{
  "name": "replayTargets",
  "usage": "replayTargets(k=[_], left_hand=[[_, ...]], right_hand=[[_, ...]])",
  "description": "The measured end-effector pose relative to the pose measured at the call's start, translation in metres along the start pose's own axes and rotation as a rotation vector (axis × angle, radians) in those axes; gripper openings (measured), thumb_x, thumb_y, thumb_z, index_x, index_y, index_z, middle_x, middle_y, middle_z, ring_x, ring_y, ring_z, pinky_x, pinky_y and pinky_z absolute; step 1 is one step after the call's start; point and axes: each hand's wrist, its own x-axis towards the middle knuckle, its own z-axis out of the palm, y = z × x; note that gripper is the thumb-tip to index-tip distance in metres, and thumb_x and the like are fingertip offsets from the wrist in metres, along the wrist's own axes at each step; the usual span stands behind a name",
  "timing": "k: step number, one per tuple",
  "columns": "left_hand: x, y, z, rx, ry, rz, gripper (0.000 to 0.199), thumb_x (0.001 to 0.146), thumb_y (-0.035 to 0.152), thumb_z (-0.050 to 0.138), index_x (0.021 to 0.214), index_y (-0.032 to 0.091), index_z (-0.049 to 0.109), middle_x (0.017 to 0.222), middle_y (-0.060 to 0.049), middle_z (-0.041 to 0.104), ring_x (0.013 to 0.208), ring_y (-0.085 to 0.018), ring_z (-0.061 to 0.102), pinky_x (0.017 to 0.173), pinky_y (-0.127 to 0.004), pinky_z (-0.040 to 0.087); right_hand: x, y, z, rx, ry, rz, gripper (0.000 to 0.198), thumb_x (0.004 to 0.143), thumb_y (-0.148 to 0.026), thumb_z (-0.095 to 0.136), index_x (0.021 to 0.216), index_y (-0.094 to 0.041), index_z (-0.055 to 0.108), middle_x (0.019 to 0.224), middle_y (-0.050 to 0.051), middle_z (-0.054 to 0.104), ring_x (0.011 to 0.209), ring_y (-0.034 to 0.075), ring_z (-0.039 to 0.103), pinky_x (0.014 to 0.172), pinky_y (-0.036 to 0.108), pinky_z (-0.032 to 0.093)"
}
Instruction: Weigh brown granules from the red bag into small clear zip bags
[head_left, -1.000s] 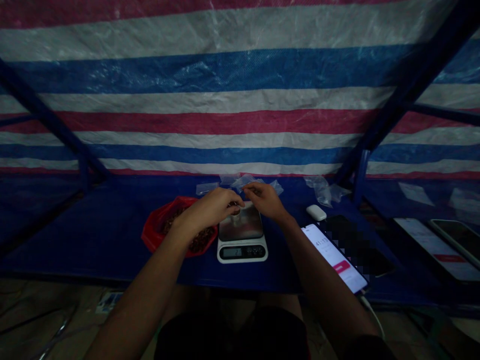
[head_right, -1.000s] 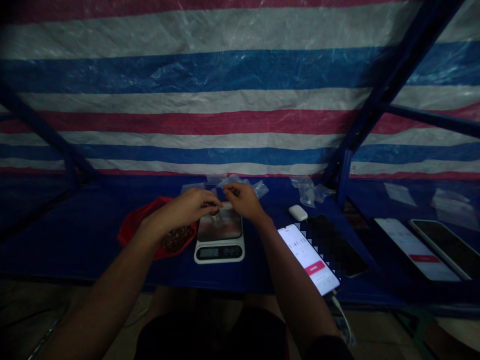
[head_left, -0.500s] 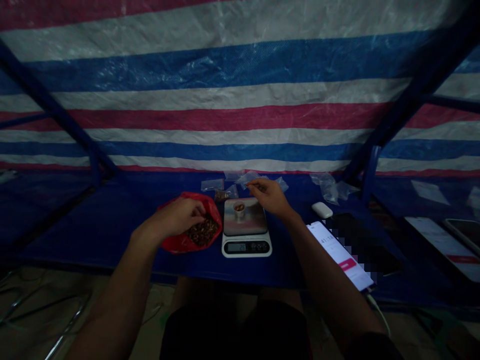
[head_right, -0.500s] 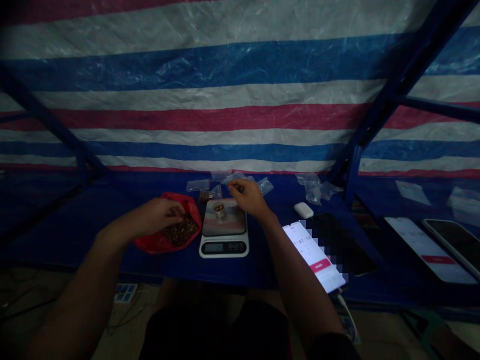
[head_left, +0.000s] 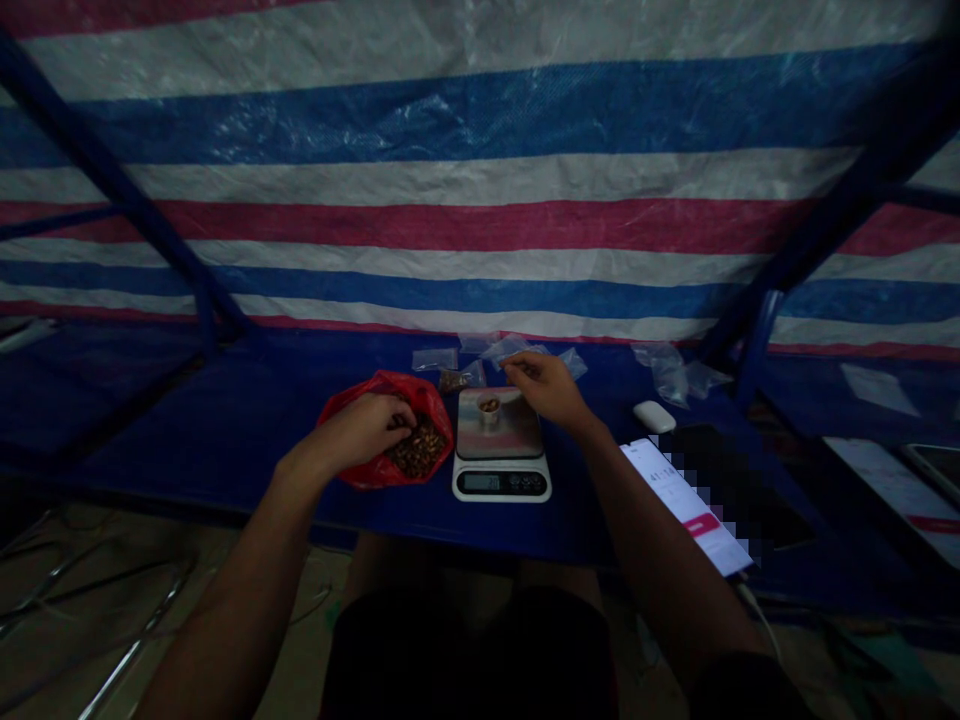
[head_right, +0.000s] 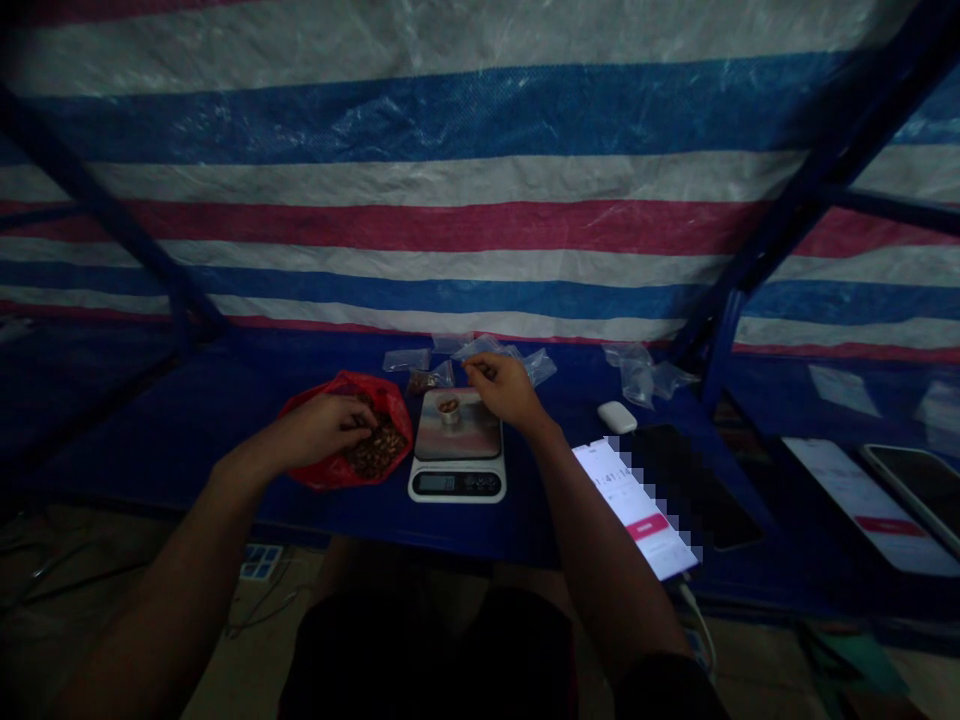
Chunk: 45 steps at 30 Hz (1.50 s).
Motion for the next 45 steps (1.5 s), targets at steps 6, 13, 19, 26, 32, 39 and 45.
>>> replayTargets(k=[6, 13, 19, 26, 32, 39, 45], left_hand=[[0.007, 0.047, -0.02, -0.061, 0.054, 0.156, 0.019, 0.091, 0.023, 0.061, 0.1, 0.021, 0.076, 0.102, -0.003, 0.079, 0.089, -0.016, 0.073, 0.083, -0.027, 0.053], [0.043, 0.09, -0.021, 0.011, 0.092, 0.296, 0.02, 0.092, 0.018, 0.061, 0.103, 0.019, 0.078, 0.102, -0.005, 0.079, 0.093, -0.019, 0.071, 0.084, -0.029, 0.051], [0.061, 0.094, -0.013, 0.015, 0.029, 0.353, 0.022, 0.091, 0.015, 0.06, 0.103, 0.021, 0.078, 0.103, -0.005, 0.079, 0.094, -0.02, 0.072, 0.084, -0.03, 0.051], [0.067, 0.092, -0.006, -0.028, 0.01, 0.338, 0.024, 0.09, 0.013, 0.059, 0.106, 0.02, 0.076, 0.104, -0.005, 0.079, 0.096, -0.019, 0.073, 0.085, -0.03, 0.052], [0.066, 0.087, -0.005, -0.102, 0.013, 0.321, 0.028, 0.09, 0.013, 0.058, 0.112, 0.021, 0.074, 0.104, -0.004, 0.08, 0.095, -0.018, 0.074, 0.086, -0.029, 0.054], [0.062, 0.084, -0.003, -0.16, 0.024, 0.294, 0.028, 0.096, 0.018, 0.054, 0.116, 0.021, 0.072, 0.109, -0.005, 0.079, 0.102, -0.019, 0.074, 0.089, -0.03, 0.054], [0.033, 0.067, -0.027, -0.05, 0.114, 0.205, 0.025, 0.096, 0.024, 0.054, 0.111, 0.022, 0.074, 0.116, -0.004, 0.077, 0.105, -0.019, 0.071, 0.093, -0.031, 0.053]], right_hand=[[0.0, -0.002, -0.001, -0.011, 0.005, 0.019, 0.02, 0.09, -0.03, 0.064, 0.097, -0.019, 0.078, 0.084, 0.005, 0.076, 0.073, 0.02, 0.067, 0.068, 0.033, 0.052], [0.0, -0.006, -0.005, -0.006, -0.013, 0.007, 0.019, 0.091, -0.028, 0.062, 0.096, -0.019, 0.077, 0.088, 0.006, 0.077, 0.077, 0.021, 0.07, 0.07, 0.033, 0.053], [0.001, -0.003, -0.006, 0.009, -0.001, -0.012, 0.017, 0.09, -0.028, 0.064, 0.096, -0.02, 0.077, 0.087, 0.005, 0.078, 0.077, 0.02, 0.071, 0.069, 0.032, 0.054], [0.001, -0.005, -0.006, 0.031, -0.013, -0.028, 0.017, 0.091, -0.026, 0.062, 0.094, -0.02, 0.077, 0.091, 0.006, 0.078, 0.079, 0.021, 0.072, 0.072, 0.033, 0.054], [0.001, -0.005, -0.006, 0.028, 0.005, -0.047, 0.017, 0.091, -0.025, 0.062, 0.094, -0.019, 0.077, 0.091, 0.006, 0.078, 0.08, 0.02, 0.071, 0.073, 0.033, 0.054], [0.002, -0.005, -0.005, 0.047, -0.002, -0.035, 0.017, 0.091, -0.024, 0.061, 0.095, -0.02, 0.077, 0.092, 0.006, 0.078, 0.081, 0.02, 0.072, 0.075, 0.034, 0.055], [0.0, -0.01, -0.007, 0.002, 0.003, -0.039, 0.017, 0.091, -0.024, 0.061, 0.095, -0.02, 0.077, 0.09, 0.005, 0.078, 0.08, 0.02, 0.071, 0.072, 0.033, 0.053]])
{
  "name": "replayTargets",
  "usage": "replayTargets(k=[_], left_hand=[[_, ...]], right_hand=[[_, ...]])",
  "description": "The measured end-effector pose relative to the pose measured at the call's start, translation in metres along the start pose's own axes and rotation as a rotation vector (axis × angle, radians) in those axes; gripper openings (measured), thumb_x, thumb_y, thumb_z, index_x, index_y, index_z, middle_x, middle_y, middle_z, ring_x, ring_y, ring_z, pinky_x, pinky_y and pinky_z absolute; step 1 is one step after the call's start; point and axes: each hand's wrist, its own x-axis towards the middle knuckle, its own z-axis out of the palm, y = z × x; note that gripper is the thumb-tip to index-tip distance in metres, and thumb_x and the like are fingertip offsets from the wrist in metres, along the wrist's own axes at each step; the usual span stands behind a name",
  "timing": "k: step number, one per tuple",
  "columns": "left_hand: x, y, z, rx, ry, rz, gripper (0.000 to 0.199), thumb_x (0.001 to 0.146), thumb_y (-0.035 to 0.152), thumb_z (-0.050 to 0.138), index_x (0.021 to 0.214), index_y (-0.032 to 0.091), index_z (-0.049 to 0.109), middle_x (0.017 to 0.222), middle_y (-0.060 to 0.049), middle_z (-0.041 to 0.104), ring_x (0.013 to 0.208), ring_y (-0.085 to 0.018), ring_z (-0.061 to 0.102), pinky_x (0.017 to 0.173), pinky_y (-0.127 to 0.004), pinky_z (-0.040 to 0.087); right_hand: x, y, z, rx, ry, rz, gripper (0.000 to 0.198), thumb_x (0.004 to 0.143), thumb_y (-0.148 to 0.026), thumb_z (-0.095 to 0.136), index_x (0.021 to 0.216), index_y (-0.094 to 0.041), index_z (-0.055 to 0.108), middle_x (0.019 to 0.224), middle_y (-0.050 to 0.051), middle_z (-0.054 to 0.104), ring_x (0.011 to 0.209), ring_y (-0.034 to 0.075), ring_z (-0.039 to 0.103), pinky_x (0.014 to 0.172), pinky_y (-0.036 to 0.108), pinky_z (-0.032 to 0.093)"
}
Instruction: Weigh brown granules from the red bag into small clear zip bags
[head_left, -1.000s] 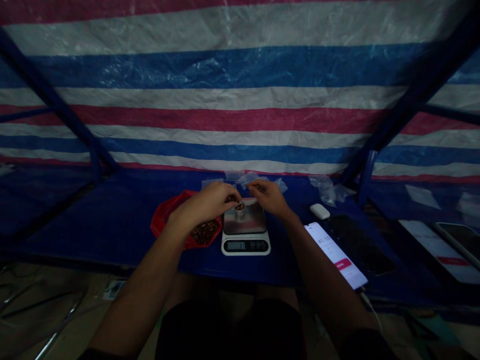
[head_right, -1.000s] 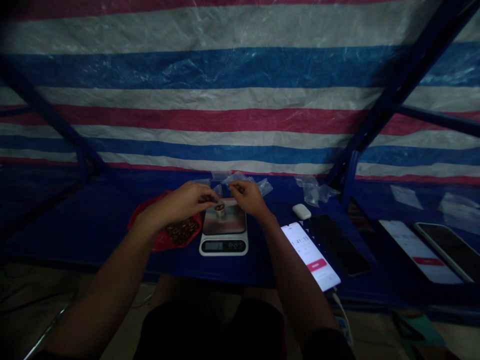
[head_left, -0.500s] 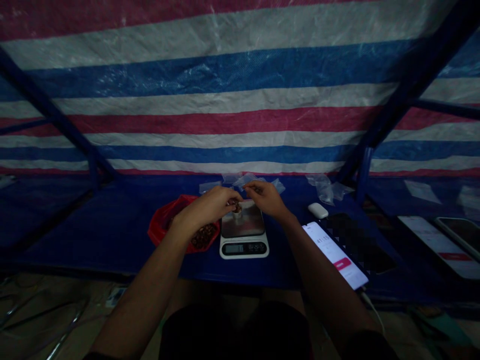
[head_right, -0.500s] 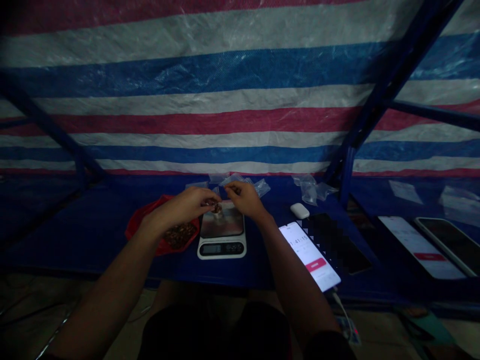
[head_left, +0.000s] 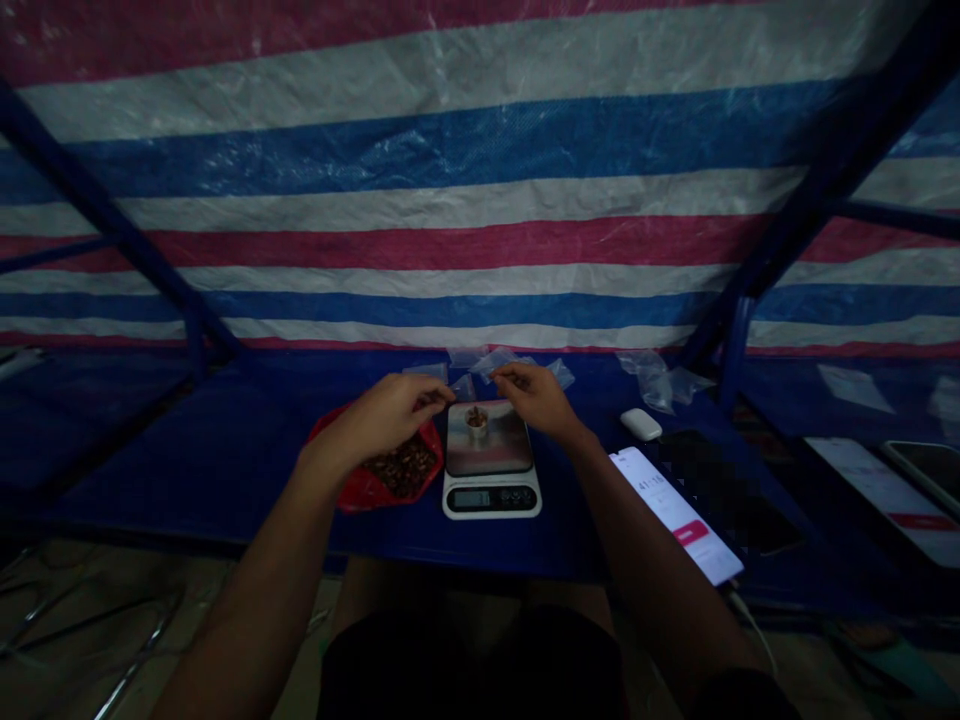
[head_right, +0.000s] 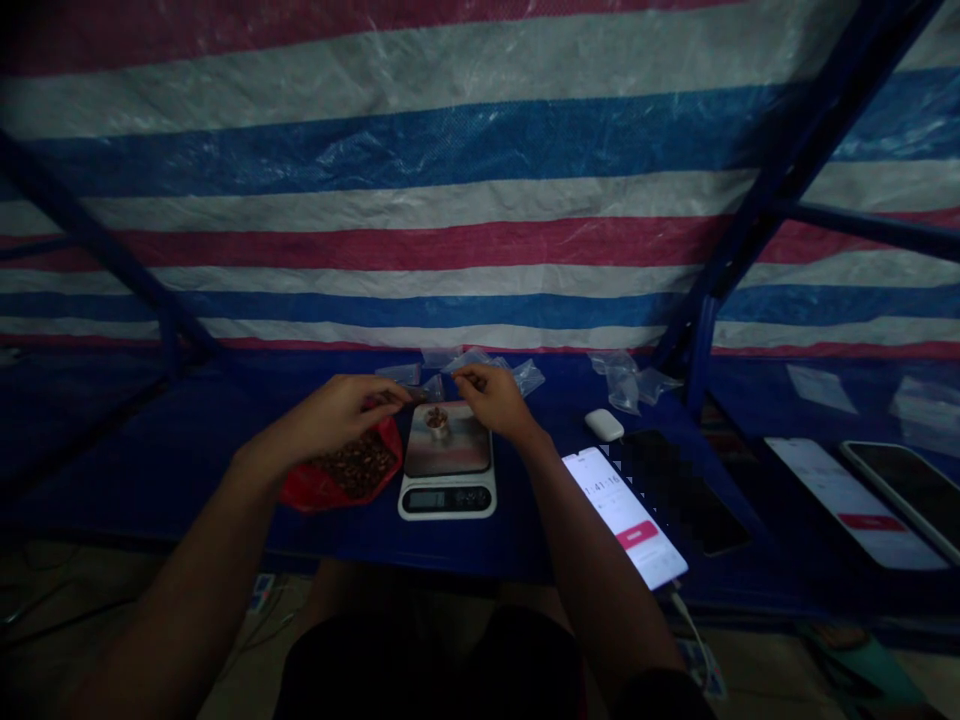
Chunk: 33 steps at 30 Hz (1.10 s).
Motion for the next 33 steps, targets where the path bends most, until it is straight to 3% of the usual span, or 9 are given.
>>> replayTargets(k=[3, 6, 11, 20, 26, 33], left_hand=[[-0.022, -0.028, -0.003, 0.035, -0.115, -0.187, 0.021, 0.092, 0.024, 0.057, 0.101, 0.021, 0.075, 0.106, -0.005, 0.079, 0.095, -0.02, 0.073, 0.083, -0.029, 0.054], [-0.037, -0.052, 0.01, 0.075, -0.232, -0.32, 0.02, 0.083, 0.025, 0.067, 0.101, 0.02, 0.075, 0.103, -0.007, 0.08, 0.091, -0.021, 0.074, 0.079, -0.029, 0.054], [-0.041, -0.055, 0.031, 0.089, -0.202, -0.296, 0.024, 0.082, 0.026, 0.069, 0.105, 0.021, 0.075, 0.111, -0.009, 0.079, 0.098, -0.023, 0.073, 0.082, -0.03, 0.053], [-0.047, -0.062, 0.026, 0.089, -0.152, -0.228, 0.021, 0.089, 0.024, 0.058, 0.099, 0.021, 0.077, 0.103, -0.007, 0.08, 0.093, -0.02, 0.074, 0.08, -0.028, 0.052], [-0.04, -0.03, 0.006, 0.031, -0.106, -0.135, 0.02, 0.091, 0.024, 0.058, 0.1, 0.021, 0.076, 0.103, -0.003, 0.08, 0.09, -0.018, 0.073, 0.081, -0.027, 0.053], [0.006, 0.015, 0.005, 0.032, -0.029, 0.066, 0.023, 0.094, 0.02, 0.057, 0.105, 0.02, 0.078, 0.105, -0.006, 0.079, 0.094, -0.019, 0.071, 0.086, -0.03, 0.052]], right_hand=[[0.0, 0.0, 0.001, -0.011, -0.003, -0.002, 0.017, 0.092, -0.025, 0.061, 0.094, -0.02, 0.077, 0.089, 0.005, 0.077, 0.078, 0.02, 0.07, 0.07, 0.033, 0.052], [-0.001, 0.002, 0.004, -0.003, -0.012, 0.0, 0.017, 0.091, -0.026, 0.062, 0.095, -0.02, 0.077, 0.089, 0.005, 0.077, 0.077, 0.02, 0.07, 0.071, 0.033, 0.053], [-0.001, 0.004, 0.006, -0.007, -0.02, 0.008, 0.018, 0.092, -0.026, 0.061, 0.095, -0.02, 0.078, 0.088, 0.005, 0.078, 0.078, 0.02, 0.07, 0.07, 0.033, 0.053], [-0.002, 0.005, 0.006, -0.015, -0.026, 0.012, 0.018, 0.092, -0.027, 0.062, 0.096, -0.021, 0.078, 0.09, 0.005, 0.078, 0.077, 0.02, 0.07, 0.072, 0.034, 0.054], [-0.002, 0.005, 0.007, -0.036, -0.029, 0.004, 0.018, 0.092, -0.027, 0.061, 0.096, -0.02, 0.078, 0.091, 0.005, 0.078, 0.078, 0.02, 0.07, 0.072, 0.034, 0.053], [-0.002, 0.003, 0.005, -0.043, -0.031, 0.012, 0.018, 0.092, -0.025, 0.061, 0.096, -0.019, 0.078, 0.092, 0.006, 0.079, 0.079, 0.02, 0.071, 0.071, 0.032, 0.053]])
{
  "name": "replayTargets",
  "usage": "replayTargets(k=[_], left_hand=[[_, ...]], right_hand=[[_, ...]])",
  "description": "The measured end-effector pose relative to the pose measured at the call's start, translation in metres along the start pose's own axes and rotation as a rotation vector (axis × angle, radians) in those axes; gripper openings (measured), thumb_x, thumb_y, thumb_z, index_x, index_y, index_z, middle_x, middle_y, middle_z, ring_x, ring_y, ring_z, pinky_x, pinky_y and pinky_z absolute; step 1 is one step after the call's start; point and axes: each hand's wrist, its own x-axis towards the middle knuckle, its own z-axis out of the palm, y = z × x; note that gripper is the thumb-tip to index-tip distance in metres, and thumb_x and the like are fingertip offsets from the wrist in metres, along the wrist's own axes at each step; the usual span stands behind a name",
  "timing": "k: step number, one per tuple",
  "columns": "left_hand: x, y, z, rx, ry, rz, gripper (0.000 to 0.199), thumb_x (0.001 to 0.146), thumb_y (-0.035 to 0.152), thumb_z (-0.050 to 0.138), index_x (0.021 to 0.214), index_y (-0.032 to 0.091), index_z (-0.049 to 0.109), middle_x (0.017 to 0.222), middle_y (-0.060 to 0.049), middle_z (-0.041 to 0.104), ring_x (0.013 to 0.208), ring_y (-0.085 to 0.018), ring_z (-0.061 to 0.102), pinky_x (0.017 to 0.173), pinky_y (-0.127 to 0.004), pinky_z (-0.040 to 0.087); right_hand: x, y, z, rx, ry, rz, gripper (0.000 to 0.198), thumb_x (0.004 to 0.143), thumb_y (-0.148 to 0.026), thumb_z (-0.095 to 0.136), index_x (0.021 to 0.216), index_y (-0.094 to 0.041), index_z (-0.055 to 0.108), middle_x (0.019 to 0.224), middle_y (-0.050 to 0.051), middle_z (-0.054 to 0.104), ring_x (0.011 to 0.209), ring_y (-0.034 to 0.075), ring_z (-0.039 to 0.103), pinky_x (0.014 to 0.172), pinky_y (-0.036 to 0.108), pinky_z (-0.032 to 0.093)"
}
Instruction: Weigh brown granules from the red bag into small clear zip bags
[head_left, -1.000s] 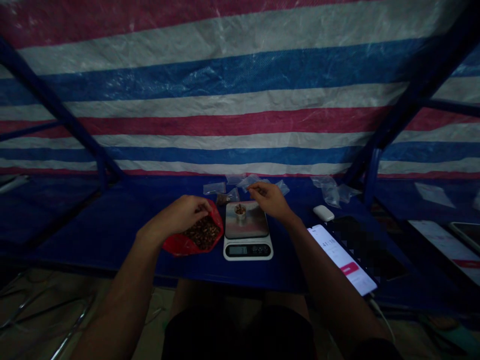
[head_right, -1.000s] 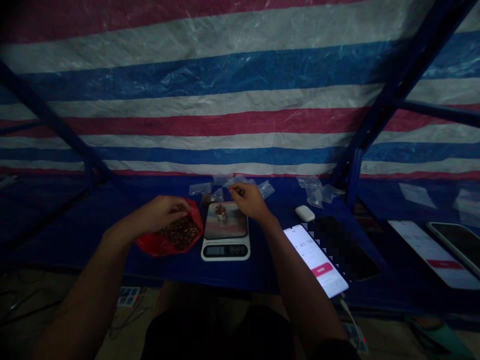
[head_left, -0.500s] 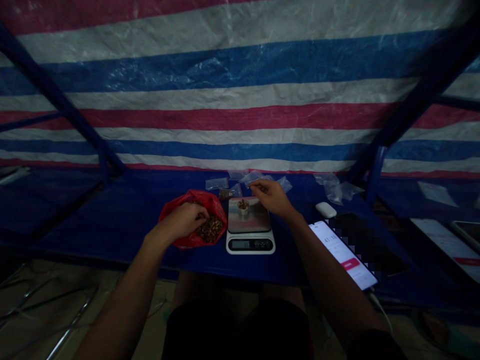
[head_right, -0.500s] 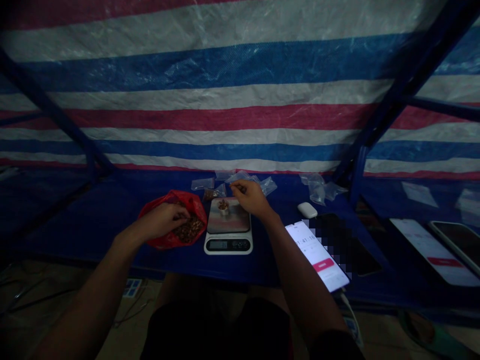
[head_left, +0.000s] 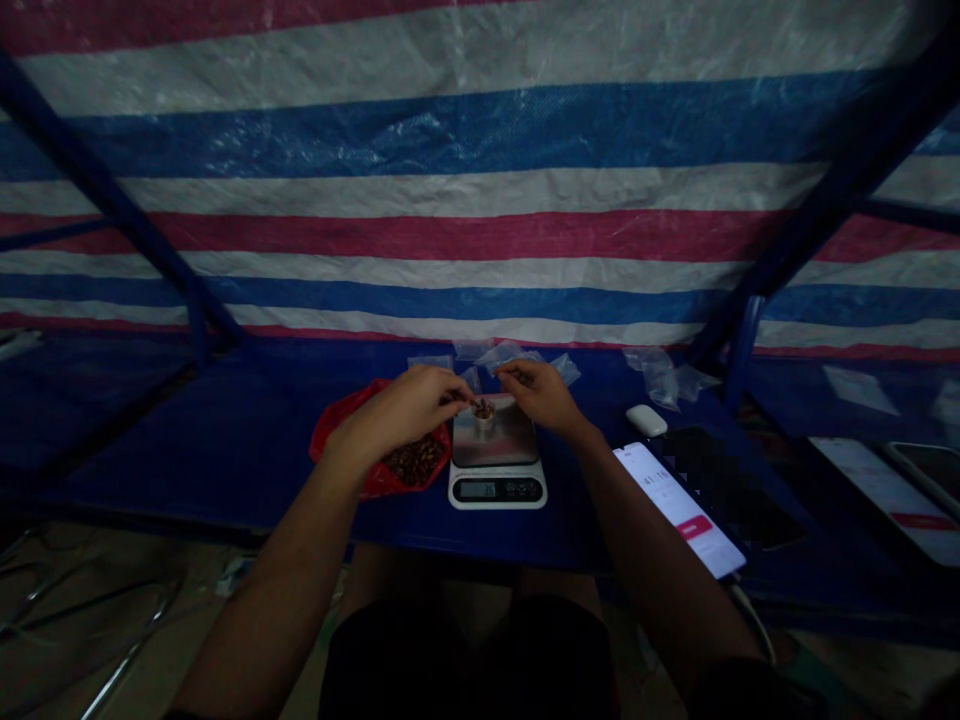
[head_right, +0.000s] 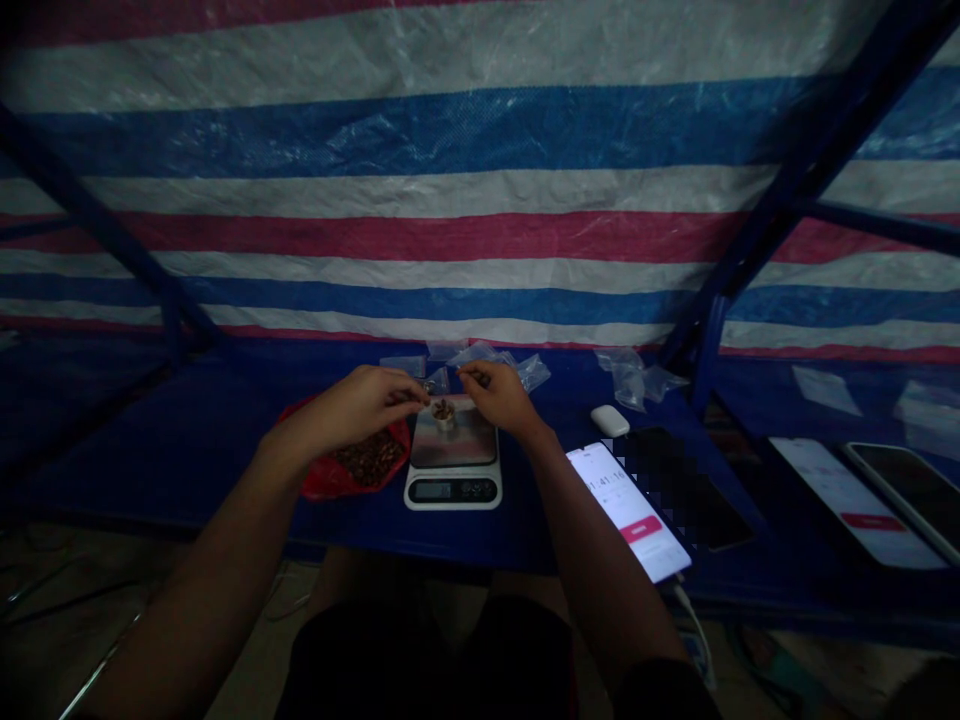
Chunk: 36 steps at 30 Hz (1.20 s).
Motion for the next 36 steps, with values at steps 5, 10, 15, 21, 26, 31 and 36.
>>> replayTargets(k=[5, 10, 15, 21, 26, 31, 36], left_hand=[[0.024, 0.005, 0.01, 0.037, 0.002, 0.079, 0.022, 0.094, 0.015, 0.058, 0.102, 0.018, 0.079, 0.104, -0.007, 0.078, 0.093, -0.018, 0.07, 0.085, -0.03, 0.051], [0.029, -0.001, 0.018, 0.084, 0.0, 0.137, 0.023, 0.094, 0.012, 0.058, 0.101, 0.02, 0.079, 0.101, -0.006, 0.078, 0.093, -0.019, 0.07, 0.083, -0.03, 0.05], [0.029, -0.003, 0.024, 0.06, -0.02, 0.154, 0.024, 0.094, 0.011, 0.058, 0.1, 0.02, 0.079, 0.097, -0.005, 0.078, 0.09, -0.019, 0.071, 0.082, -0.03, 0.051], [0.027, 0.0, 0.023, -0.01, 0.002, 0.115, 0.023, 0.094, 0.013, 0.059, 0.107, 0.019, 0.076, 0.108, -0.007, 0.078, 0.098, -0.02, 0.071, 0.089, -0.032, 0.053], [0.022, 0.001, 0.02, -0.07, 0.038, 0.127, 0.024, 0.098, 0.016, 0.054, 0.111, 0.021, 0.074, 0.113, -0.006, 0.076, 0.105, -0.019, 0.069, 0.097, -0.035, 0.052], [0.02, -0.005, 0.023, -0.142, 0.085, 0.149, 0.025, 0.1, 0.016, 0.051, 0.11, 0.022, 0.073, 0.114, -0.005, 0.074, 0.107, -0.018, 0.067, 0.097, -0.035, 0.051], [0.008, -0.016, 0.023, -0.158, 0.113, 0.123, 0.025, 0.1, 0.021, 0.05, 0.111, 0.023, 0.073, 0.116, -0.005, 0.074, 0.11, -0.019, 0.067, 0.098, -0.036, 0.051]], right_hand=[[0.001, 0.002, -0.001, 0.035, 0.014, 0.009, 0.017, 0.09, -0.021, 0.061, 0.096, -0.018, 0.077, 0.089, 0.006, 0.079, 0.078, 0.02, 0.072, 0.071, 0.031, 0.054], [0.003, 0.002, 0.0, 0.054, 0.014, -0.016, 0.017, 0.091, -0.018, 0.061, 0.097, -0.018, 0.077, 0.097, 0.007, 0.079, 0.087, 0.02, 0.073, 0.079, 0.033, 0.055], [0.002, 0.001, -0.001, 0.043, 0.002, -0.015, 0.017, 0.092, -0.017, 0.061, 0.098, -0.017, 0.077, 0.097, 0.007, 0.079, 0.085, 0.02, 0.073, 0.078, 0.032, 0.055], [0.003, 0.004, 0.0, 0.071, -0.003, 0.007, 0.015, 0.092, -0.017, 0.062, 0.096, -0.018, 0.076, 0.094, 0.006, 0.078, 0.084, 0.019, 0.072, 0.076, 0.031, 0.053], [0.004, 0.004, 0.0, 0.101, -0.017, -0.001, 0.015, 0.093, -0.018, 0.061, 0.095, -0.019, 0.076, 0.096, 0.005, 0.078, 0.085, 0.018, 0.071, 0.078, 0.033, 0.053], [0.002, -0.002, -0.012, 0.142, -0.129, 0.013, 0.014, 0.09, -0.018, 0.063, 0.096, -0.018, 0.076, 0.095, 0.006, 0.077, 0.086, 0.019, 0.07, 0.079, 0.033, 0.053], [-0.003, -0.008, -0.022, 0.153, -0.371, 0.031, 0.01, 0.089, -0.02, 0.065, 0.094, -0.019, 0.075, 0.089, 0.004, 0.075, 0.08, 0.017, 0.068, 0.075, 0.031, 0.052]])
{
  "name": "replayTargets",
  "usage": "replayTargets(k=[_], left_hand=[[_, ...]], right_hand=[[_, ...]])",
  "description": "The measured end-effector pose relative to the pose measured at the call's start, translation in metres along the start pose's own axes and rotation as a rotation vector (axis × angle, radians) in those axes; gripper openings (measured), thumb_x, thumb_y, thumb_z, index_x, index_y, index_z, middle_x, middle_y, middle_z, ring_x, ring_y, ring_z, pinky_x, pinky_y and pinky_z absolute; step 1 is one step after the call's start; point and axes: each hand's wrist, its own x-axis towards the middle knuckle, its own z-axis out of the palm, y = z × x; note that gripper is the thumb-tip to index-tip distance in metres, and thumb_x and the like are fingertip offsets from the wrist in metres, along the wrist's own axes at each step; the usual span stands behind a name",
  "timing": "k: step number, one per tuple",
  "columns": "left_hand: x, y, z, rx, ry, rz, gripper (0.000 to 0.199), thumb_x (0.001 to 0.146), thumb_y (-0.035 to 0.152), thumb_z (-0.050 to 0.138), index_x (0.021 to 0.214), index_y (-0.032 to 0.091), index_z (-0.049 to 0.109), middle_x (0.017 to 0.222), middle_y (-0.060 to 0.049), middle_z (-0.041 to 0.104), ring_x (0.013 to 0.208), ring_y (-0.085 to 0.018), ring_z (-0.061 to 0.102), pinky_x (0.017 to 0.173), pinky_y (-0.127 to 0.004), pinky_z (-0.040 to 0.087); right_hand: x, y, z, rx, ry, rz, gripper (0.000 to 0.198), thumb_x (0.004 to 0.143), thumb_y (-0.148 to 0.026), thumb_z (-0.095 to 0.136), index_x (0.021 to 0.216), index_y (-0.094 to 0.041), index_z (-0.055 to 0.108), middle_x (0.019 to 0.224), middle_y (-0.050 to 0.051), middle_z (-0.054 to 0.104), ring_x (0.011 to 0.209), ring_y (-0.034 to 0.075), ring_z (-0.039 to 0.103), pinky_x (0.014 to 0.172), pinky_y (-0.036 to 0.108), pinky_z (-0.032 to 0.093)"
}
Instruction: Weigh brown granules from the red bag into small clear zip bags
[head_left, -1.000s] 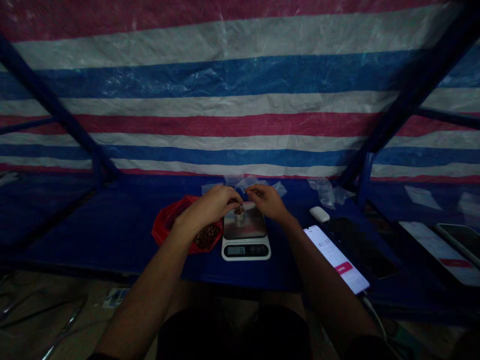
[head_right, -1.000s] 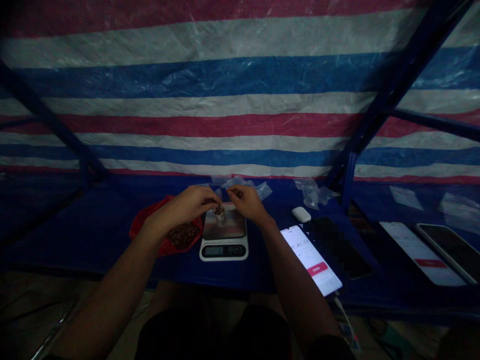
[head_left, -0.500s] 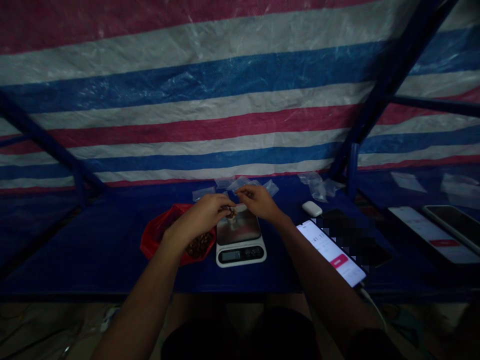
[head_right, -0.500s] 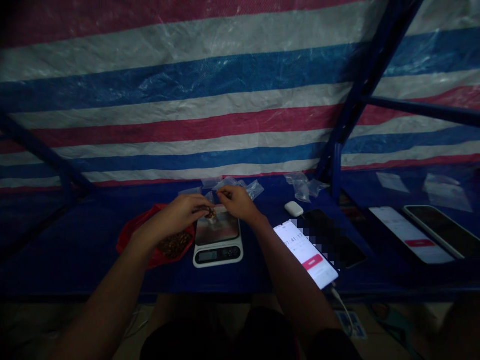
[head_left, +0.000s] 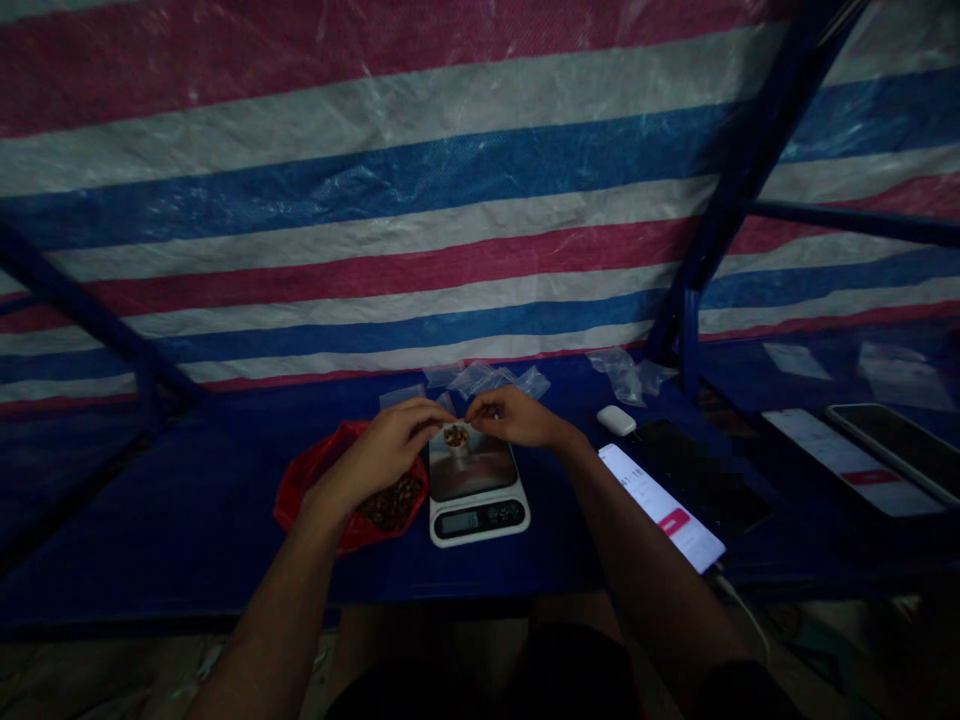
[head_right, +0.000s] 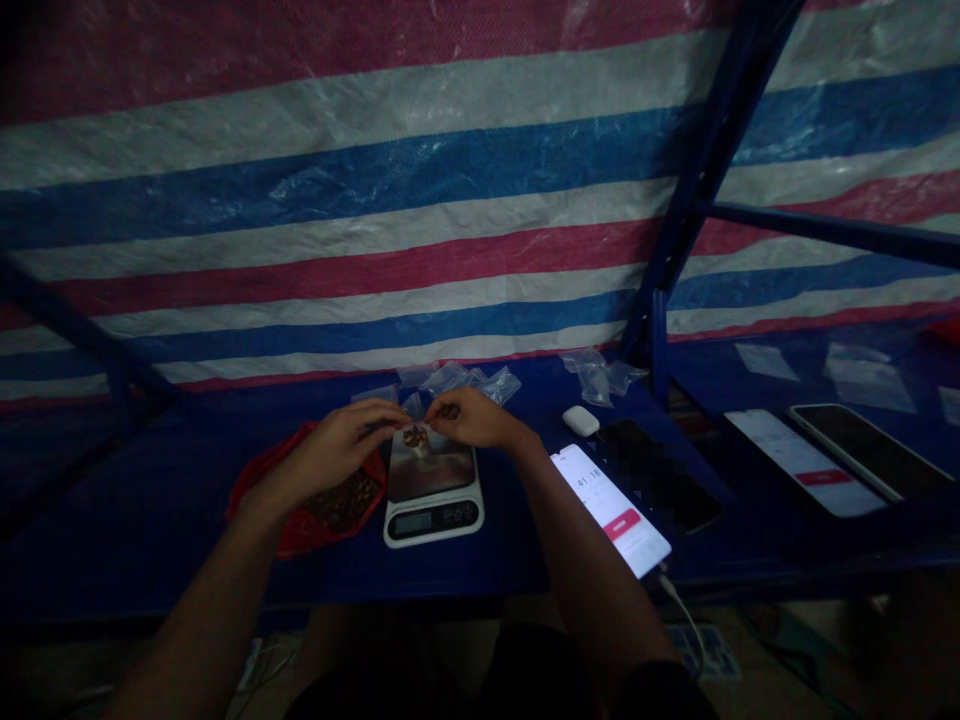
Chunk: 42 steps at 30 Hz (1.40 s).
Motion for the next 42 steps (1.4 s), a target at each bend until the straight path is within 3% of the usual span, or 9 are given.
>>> replayTargets(k=[3, 8, 13, 21, 26, 37, 42], left_hand=[[-0.018, -0.004, -0.012, 0.053, -0.01, -0.109, 0.025, 0.099, 0.027, 0.051, 0.111, 0.023, 0.073, 0.117, -0.005, 0.074, 0.109, -0.021, 0.068, 0.098, -0.036, 0.051], [-0.056, -0.021, -0.03, 0.095, -0.177, -0.405, 0.023, 0.091, 0.029, 0.054, 0.098, 0.022, 0.074, 0.102, -0.005, 0.078, 0.093, -0.021, 0.073, 0.084, -0.031, 0.054], [-0.076, -0.041, -0.02, 0.103, -0.266, -0.594, 0.031, 0.078, 0.035, 0.067, 0.104, 0.02, 0.073, 0.105, -0.008, 0.079, 0.096, -0.024, 0.074, 0.082, -0.03, 0.055], [-0.077, -0.048, -0.006, 0.119, -0.246, -0.499, 0.015, 0.078, 0.024, 0.065, 0.089, 0.025, 0.074, 0.095, -0.005, 0.08, 0.087, -0.023, 0.074, 0.077, -0.03, 0.053], [-0.077, -0.047, -0.008, 0.166, -0.21, -0.473, 0.013, 0.079, 0.022, 0.064, 0.082, 0.025, 0.076, 0.09, -0.004, 0.079, 0.082, -0.022, 0.074, 0.072, -0.028, 0.051], [-0.062, -0.016, -0.036, 0.045, -0.173, -0.409, 0.016, 0.085, 0.03, 0.063, 0.092, 0.023, 0.075, 0.1, -0.003, 0.079, 0.089, -0.019, 0.073, 0.082, -0.029, 0.054], [-0.06, -0.021, -0.032, 0.024, -0.164, -0.426, 0.014, 0.084, 0.029, 0.063, 0.09, 0.021, 0.073, 0.095, -0.004, 0.079, 0.086, -0.02, 0.073, 0.079, -0.03, 0.055]], right_hand=[[-0.002, -0.002, 0.002, 0.01, -0.05, 0.052, 0.01, 0.088, -0.023, 0.068, 0.094, -0.017, 0.073, 0.086, 0.004, 0.074, 0.076, 0.016, 0.066, 0.07, 0.03, 0.051], [-0.001, -0.003, 0.006, 0.011, -0.057, 0.089, 0.01, 0.088, -0.025, 0.07, 0.092, -0.016, 0.071, 0.086, 0.005, 0.074, 0.074, 0.016, 0.065, 0.068, 0.029, 0.05], [0.0, -0.005, 0.007, -0.065, -0.019, 0.048, 0.012, 0.089, -0.027, 0.069, 0.091, -0.016, 0.073, 0.087, 0.005, 0.073, 0.075, 0.016, 0.064, 0.07, 0.029, 0.049], [0.0, -0.013, 0.009, -0.077, 0.015, 0.022, 0.02, 0.091, -0.034, 0.067, 0.087, -0.016, 0.074, 0.085, 0.005, 0.075, 0.074, 0.017, 0.065, 0.068, 0.029, 0.048], [0.002, -0.006, 0.007, -0.057, 0.136, -0.001, 0.02, 0.092, -0.031, 0.064, 0.083, -0.016, 0.074, 0.08, 0.004, 0.072, 0.075, 0.018, 0.063, 0.069, 0.031, 0.047], [0.004, -0.002, 0.007, -0.04, 0.223, -0.004, 0.027, 0.092, -0.037, 0.062, 0.078, -0.017, 0.071, 0.075, 0.003, 0.067, 0.071, 0.016, 0.058, 0.064, 0.029, 0.043], [0.005, 0.0, 0.01, -0.059, 0.218, 0.009, 0.027, 0.092, -0.036, 0.061, 0.076, -0.017, 0.07, 0.071, 0.002, 0.066, 0.067, 0.015, 0.057, 0.062, 0.029, 0.042]])
